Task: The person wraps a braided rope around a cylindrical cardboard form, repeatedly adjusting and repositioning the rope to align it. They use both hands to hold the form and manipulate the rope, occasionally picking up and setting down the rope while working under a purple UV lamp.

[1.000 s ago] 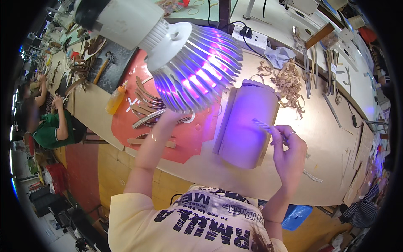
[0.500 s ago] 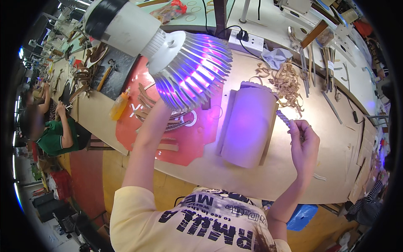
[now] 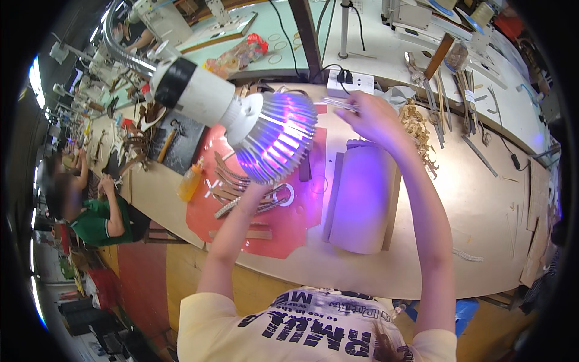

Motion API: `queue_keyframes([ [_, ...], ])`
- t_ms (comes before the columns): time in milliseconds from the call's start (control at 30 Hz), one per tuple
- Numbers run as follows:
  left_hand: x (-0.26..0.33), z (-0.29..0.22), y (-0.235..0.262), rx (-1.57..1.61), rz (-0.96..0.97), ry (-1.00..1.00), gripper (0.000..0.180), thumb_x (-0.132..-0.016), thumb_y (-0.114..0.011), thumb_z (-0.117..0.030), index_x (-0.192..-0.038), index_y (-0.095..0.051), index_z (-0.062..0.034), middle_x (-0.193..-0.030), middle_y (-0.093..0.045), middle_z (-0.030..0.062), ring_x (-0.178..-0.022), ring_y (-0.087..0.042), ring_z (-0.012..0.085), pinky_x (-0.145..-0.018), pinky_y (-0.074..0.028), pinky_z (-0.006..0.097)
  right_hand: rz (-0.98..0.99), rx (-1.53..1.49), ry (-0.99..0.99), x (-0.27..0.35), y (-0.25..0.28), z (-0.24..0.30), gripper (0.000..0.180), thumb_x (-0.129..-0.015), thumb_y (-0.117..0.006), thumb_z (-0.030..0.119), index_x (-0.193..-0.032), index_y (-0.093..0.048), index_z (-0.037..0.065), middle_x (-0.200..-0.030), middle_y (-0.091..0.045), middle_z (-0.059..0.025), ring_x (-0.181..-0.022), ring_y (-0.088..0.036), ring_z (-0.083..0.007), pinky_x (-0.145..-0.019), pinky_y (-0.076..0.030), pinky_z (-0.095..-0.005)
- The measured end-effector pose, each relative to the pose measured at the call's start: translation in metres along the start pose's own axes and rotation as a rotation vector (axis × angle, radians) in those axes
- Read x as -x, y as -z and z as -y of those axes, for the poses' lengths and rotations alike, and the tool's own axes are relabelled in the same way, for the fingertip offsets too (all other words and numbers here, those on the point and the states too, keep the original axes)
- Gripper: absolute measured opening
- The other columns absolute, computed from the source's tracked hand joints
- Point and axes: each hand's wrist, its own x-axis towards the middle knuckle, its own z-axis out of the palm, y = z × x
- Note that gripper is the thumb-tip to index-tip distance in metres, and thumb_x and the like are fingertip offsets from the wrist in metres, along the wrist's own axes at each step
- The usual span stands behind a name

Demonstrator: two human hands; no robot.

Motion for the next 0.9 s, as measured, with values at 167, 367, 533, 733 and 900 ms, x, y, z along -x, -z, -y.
queue_keyframes([
  [167, 0.050, -0.043, 0.012, 0.063, 0.123, 0.136, 0.019, -0.084, -0.062, 0.001, -0.102, -0.056, 0.0007, -0.093, -0.065, 0.0118, -0.088, -0.064, 0.0227, -0.081, -0.050, 0.035, 0.265, 0.198, -0.056, -0.081, -0.059, 0.024, 0.048, -0.080, -0.072, 0.045, -0.105, -0.071, 0.005, -0.102, -0.072, -0.0154, -0.098, -0.069, -0.0304, -0.082, -0.055, -0.0416],
  [367, 0.067, -0.061, 0.052, 0.484, 0.030, 0.458, 0.021, -0.094, -0.057, -0.002, -0.114, -0.052, -0.0042, -0.090, -0.065, 0.0072, -0.082, -0.060, 0.0114, -0.071, -0.048, 0.026, 0.289, 0.171, -0.104, -0.095, -0.115, 0.025, 0.043, -0.078, -0.073, 0.040, -0.103, -0.071, 0.004, -0.103, -0.072, -0.0126, -0.098, -0.069, -0.0289, -0.081, -0.056, -0.0399],
  [533, 0.060, -0.038, 0.085, 0.769, -0.184, 0.349, 0.027, -0.097, -0.058, -0.008, -0.123, -0.051, -0.0044, -0.091, -0.067, 0.0080, -0.068, -0.054, 0.0078, -0.058, -0.041, 0.019, 0.195, 0.200, -0.052, -0.086, -0.120, 0.016, 0.048, -0.074, -0.079, 0.041, -0.106, -0.070, 0.007, -0.104, -0.072, -0.0104, -0.098, -0.070, -0.0273, -0.080, -0.056, -0.0394],
  [733, -0.004, 0.009, 0.048, 0.298, 0.045, 0.400, 0.028, -0.093, -0.065, -0.012, -0.119, -0.057, -0.0047, -0.090, -0.073, 0.0084, -0.064, -0.059, 0.0118, -0.059, -0.045, 0.028, 0.260, 0.106, -0.176, -0.088, -0.108, 0.023, 0.041, -0.074, -0.081, 0.032, -0.108, -0.072, 0.010, -0.113, -0.071, -0.0090, -0.104, -0.068, -0.0246, -0.083, -0.055, -0.0371],
  [900, -0.025, 0.014, 0.013, -0.311, 0.071, 0.310, 0.030, -0.085, -0.069, -0.011, -0.112, -0.060, -0.0027, -0.089, -0.069, 0.0130, -0.064, -0.063, 0.0202, -0.063, -0.048, 0.034, 0.302, 0.024, -0.246, -0.100, -0.111, 0.018, 0.044, -0.069, -0.083, 0.033, -0.104, -0.073, 0.009, -0.108, -0.072, -0.0080, -0.101, -0.069, -0.0231, -0.083, -0.055, -0.0366],
])
